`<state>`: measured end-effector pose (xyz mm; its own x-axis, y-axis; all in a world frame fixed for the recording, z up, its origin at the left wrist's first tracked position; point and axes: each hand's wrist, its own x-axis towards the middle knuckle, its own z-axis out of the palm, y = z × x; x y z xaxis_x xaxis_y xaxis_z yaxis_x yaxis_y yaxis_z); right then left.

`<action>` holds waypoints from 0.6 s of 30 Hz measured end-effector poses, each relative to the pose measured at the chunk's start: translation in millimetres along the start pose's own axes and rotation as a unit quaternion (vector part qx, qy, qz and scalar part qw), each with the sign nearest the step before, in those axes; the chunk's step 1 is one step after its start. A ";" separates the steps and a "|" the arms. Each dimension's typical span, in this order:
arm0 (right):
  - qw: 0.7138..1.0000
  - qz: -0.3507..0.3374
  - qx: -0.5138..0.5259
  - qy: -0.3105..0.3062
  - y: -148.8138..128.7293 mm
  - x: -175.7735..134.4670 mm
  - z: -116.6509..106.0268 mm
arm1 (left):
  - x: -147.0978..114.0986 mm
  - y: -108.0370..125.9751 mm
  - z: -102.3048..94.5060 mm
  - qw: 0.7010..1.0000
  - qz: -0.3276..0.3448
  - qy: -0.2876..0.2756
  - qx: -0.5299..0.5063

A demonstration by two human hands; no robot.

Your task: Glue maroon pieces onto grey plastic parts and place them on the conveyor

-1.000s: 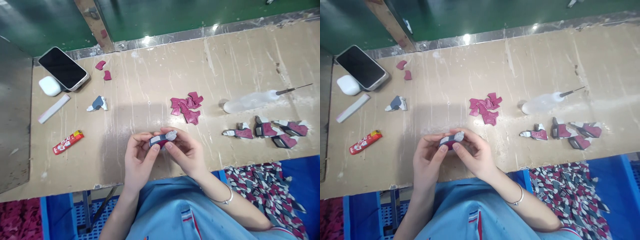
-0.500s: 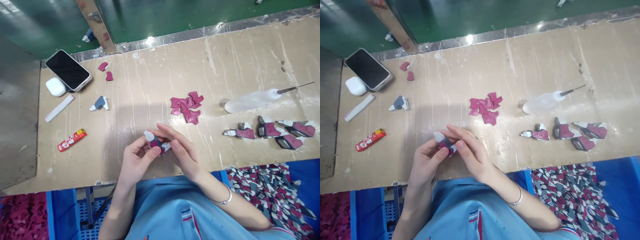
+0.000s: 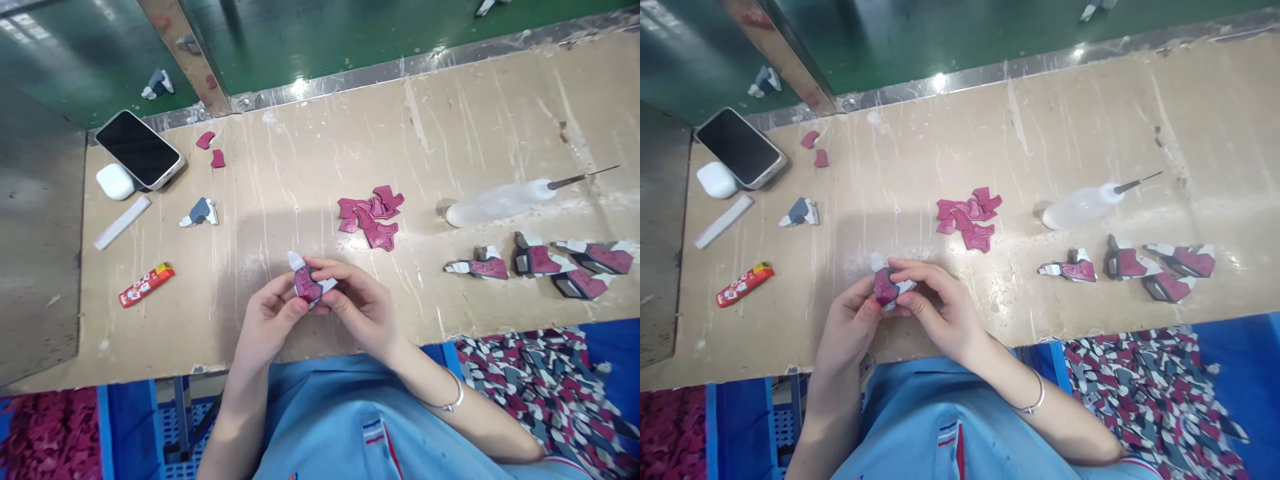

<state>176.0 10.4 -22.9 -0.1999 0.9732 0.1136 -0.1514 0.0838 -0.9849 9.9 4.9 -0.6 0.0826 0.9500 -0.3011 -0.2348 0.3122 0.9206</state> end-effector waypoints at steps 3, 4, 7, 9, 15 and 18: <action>1.000 -0.008 -0.013 0.006 3.5 1.2 2.5 | -0.4 1.6 3.3 1.000 0.000 0.002 0.002; 1.000 -0.016 -0.024 0.006 3.8 1.8 3.6 | -1.5 1.8 3.7 1.000 0.007 0.010 0.006; 0.995 -0.067 -0.074 0.007 -1.7 2.2 2.3 | -8.8 2.3 1.7 0.998 0.014 0.031 0.043; 0.983 -0.126 -0.130 -0.002 -11.5 -1.4 -7.8 | -14.5 2.8 -3.4 0.997 0.008 0.013 0.072; 0.894 -0.170 -0.376 0.174 -40.9 -35.7 -97.1 | -11.9 7.2 -20.0 0.995 -0.004 -0.074 0.063; 0.791 -0.131 -0.502 0.325 -37.0 -44.8 -151.6 | -1.0 9.5 -24.2 0.992 0.008 -0.022 0.125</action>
<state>337.3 -3.8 -11.3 0.3012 0.7712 0.5608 0.8045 0.1102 -0.5836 -15.8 7.1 2.5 0.1252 0.9520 -0.2794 0.0109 0.2803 0.9599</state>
